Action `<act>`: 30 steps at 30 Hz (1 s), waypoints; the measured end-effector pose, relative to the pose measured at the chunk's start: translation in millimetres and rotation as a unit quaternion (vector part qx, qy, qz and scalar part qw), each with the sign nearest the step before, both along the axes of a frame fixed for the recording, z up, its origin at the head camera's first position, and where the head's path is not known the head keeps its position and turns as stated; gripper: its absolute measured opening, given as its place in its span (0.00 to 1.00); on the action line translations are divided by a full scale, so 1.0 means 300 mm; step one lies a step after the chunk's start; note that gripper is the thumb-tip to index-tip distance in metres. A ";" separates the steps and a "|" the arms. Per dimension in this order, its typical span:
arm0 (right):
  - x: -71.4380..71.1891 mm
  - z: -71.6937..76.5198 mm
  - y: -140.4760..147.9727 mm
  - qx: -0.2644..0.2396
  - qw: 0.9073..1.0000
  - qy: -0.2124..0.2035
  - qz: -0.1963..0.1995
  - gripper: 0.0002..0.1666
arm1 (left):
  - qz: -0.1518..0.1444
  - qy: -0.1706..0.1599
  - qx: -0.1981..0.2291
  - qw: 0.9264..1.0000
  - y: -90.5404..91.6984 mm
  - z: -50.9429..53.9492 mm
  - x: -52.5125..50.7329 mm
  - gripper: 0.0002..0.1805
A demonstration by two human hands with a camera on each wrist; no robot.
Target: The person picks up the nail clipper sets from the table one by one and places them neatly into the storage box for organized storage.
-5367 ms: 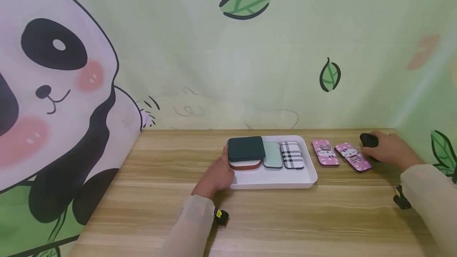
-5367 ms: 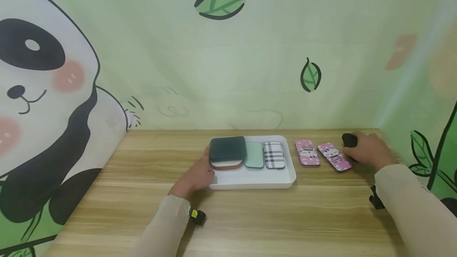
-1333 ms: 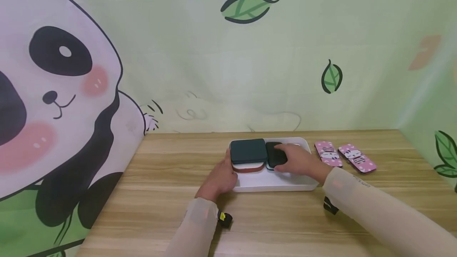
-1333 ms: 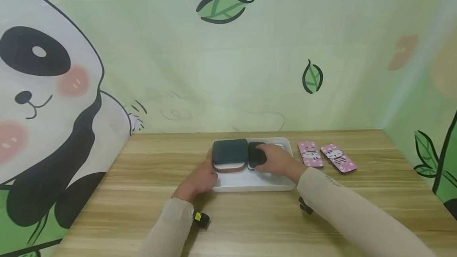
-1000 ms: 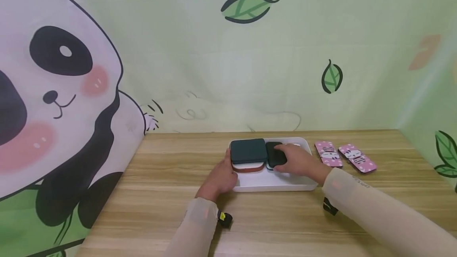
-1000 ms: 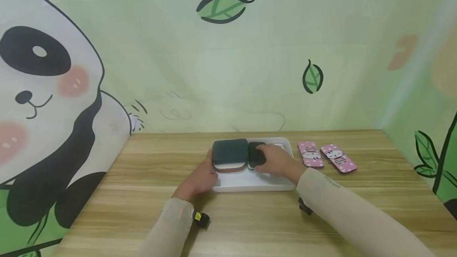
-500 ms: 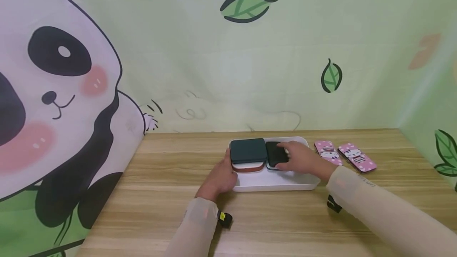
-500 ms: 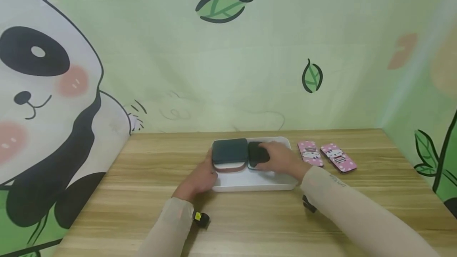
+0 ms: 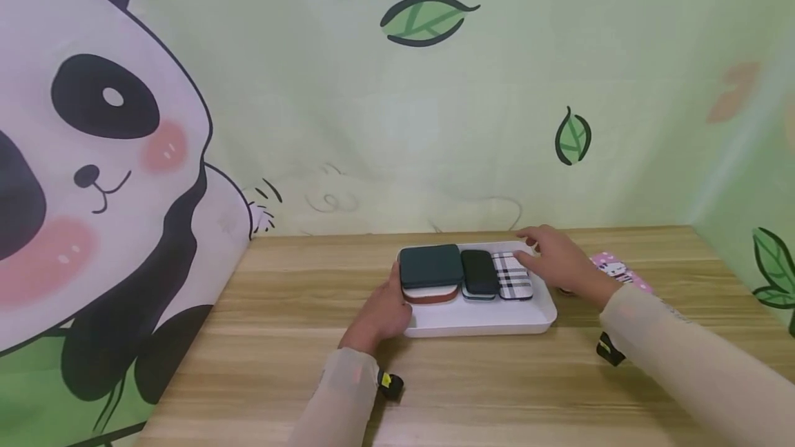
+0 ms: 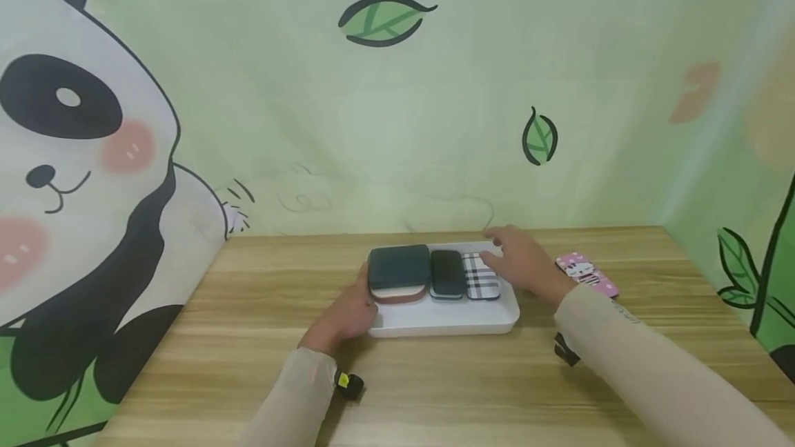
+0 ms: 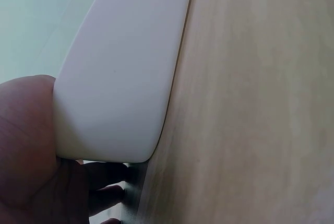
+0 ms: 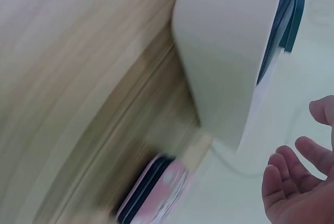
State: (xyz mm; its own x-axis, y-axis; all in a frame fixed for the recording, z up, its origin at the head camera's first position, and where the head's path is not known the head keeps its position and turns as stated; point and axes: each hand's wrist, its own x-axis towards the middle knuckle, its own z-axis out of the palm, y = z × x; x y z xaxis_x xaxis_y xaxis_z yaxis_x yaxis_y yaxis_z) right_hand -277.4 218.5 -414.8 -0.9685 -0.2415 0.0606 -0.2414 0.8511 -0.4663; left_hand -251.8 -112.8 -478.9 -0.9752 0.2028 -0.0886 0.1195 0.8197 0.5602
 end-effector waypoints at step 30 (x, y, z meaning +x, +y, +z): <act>-0.009 -0.102 0.484 0.175 0.981 -0.054 -0.060 0.39 | 0.003 -0.012 -0.001 1.000 -0.002 -0.002 0.001 0.44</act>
State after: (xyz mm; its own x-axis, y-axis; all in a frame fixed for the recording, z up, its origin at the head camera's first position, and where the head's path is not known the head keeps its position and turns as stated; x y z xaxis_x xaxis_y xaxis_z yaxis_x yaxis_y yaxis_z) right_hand -279.9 363.9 -445.5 -0.9875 -0.1130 -0.1101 -0.0950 0.9830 -0.1570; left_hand -251.4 -113.5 -479.4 -0.9738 0.1971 -0.1131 0.1012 0.8219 0.5605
